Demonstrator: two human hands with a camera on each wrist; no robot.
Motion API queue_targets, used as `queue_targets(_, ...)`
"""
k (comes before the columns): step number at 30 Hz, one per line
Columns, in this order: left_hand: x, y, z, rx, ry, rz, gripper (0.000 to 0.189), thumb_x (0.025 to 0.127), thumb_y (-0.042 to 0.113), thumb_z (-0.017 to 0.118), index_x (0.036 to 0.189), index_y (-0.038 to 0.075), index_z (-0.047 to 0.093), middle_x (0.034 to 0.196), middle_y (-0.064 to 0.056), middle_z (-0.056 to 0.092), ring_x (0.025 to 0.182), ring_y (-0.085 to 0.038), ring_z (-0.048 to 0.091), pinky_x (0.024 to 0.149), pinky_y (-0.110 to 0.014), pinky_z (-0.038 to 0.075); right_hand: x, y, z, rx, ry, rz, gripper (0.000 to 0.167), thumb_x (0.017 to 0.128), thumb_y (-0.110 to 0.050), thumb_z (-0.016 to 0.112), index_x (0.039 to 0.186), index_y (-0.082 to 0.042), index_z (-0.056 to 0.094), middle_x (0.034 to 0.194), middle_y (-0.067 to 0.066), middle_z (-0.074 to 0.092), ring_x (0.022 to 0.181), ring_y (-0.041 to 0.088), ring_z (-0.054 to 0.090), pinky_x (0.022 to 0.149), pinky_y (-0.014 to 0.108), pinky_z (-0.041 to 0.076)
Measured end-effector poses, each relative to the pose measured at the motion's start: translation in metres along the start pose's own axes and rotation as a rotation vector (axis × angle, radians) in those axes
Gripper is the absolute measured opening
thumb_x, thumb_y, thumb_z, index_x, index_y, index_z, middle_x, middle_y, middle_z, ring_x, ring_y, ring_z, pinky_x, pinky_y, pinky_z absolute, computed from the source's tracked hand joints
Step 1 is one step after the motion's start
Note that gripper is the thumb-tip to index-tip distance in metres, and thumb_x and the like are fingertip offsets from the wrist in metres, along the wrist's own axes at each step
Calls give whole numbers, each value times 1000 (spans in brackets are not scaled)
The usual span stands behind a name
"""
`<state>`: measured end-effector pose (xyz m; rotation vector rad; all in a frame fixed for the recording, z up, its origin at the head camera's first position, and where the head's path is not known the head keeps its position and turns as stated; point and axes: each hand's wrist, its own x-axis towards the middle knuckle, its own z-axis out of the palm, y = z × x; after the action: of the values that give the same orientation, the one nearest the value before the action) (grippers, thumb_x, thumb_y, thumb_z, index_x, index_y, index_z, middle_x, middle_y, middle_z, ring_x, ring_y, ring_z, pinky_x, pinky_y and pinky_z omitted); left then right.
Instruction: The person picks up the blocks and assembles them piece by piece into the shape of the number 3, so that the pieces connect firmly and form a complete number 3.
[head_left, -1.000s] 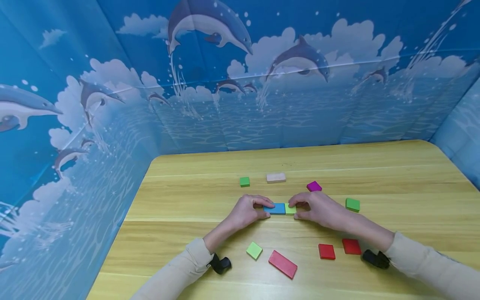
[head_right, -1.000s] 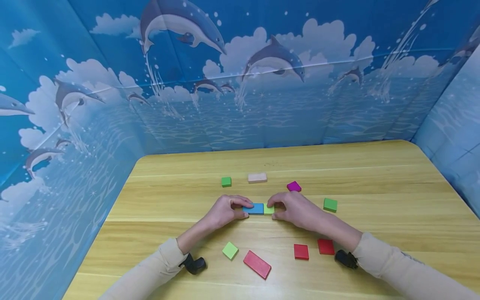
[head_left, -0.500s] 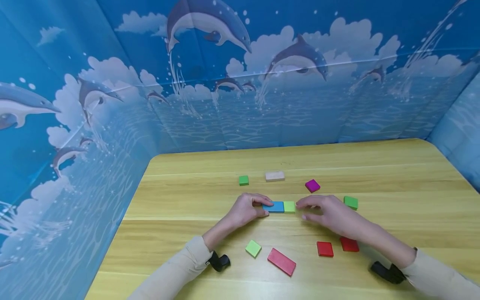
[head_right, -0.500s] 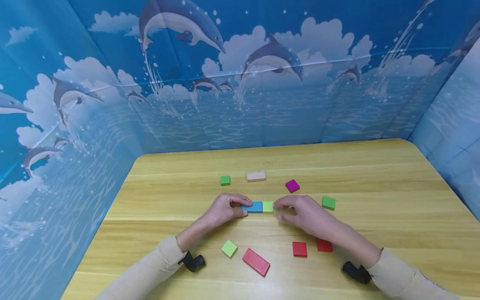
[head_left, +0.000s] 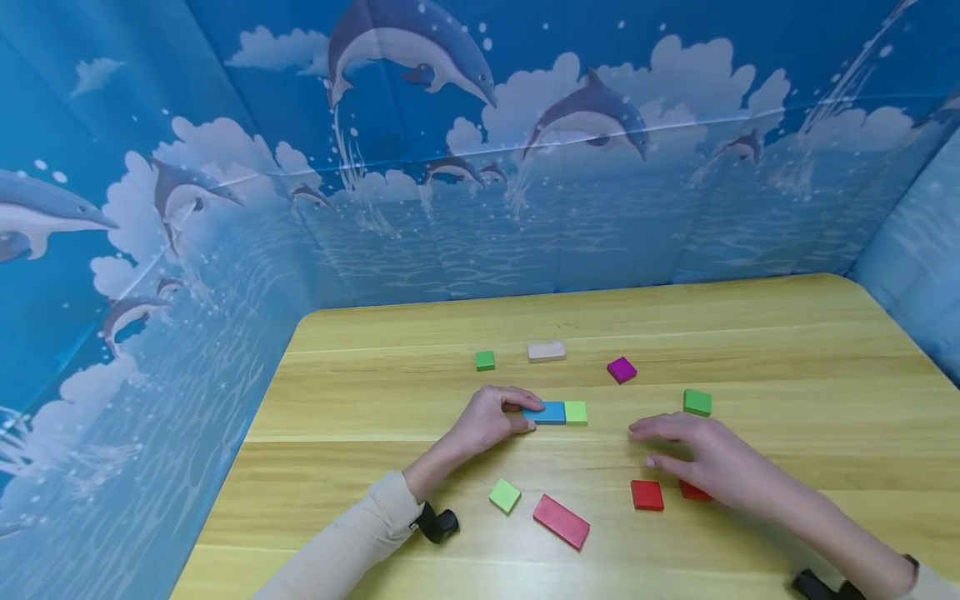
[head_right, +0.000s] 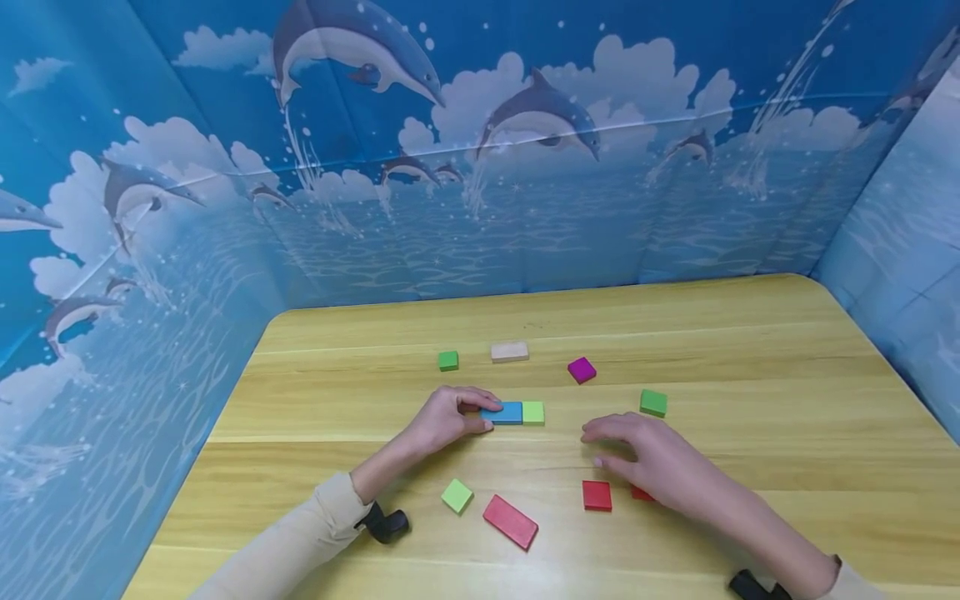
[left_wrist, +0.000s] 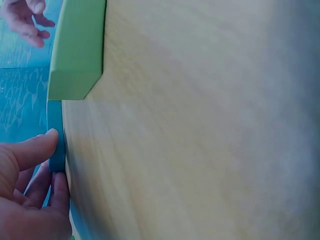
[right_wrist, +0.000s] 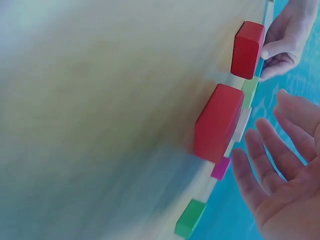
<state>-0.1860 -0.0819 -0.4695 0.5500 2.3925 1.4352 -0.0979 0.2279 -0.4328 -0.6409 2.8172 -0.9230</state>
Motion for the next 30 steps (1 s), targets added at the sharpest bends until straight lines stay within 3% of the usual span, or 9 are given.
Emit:
queue_targets(10, 0, -2, -1, -1, 9, 0, 22, 84, 2, 77, 103, 14, 79, 110, 6, 70, 114, -13, 59, 95, -29, 48, -28, 13, -6, -62, 14, 8, 34, 83, -31, 79, 116, -28, 71, 120, -11, 64, 111, 20, 60, 89, 35, 52)
queue_targets(20, 0, -2, 1, -11, 18, -2, 22, 84, 0, 76, 103, 9, 79, 112, 2, 70, 115, -16, 59, 96, -31, 48, -47, 25, -7, -127, 4, -9, 38, 79, -29, 83, 115, -33, 71, 122, -10, 63, 112, 24, 60, 87, 31, 53)
queue_targets(25, 0, -1, 2, -32, 14, 0, 21, 84, -5, 73, 104, 2, 77, 115, -8, 69, 117, -25, 59, 97, -40, 48, -53, 33, -4, -143, 32, -65, 39, 79, -24, 83, 114, -34, 71, 119, -12, 64, 109, 16, 61, 85, 21, 50)
queue_targets(30, -2, 0, 1, -25, 11, -2, 22, 85, -1, 75, 104, 8, 78, 113, 0, 70, 115, -17, 59, 95, -33, 49, -56, 35, -1, -134, 50, -96, 43, 78, -16, 83, 114, -35, 69, 115, -17, 64, 105, 6, 60, 85, 13, 46)
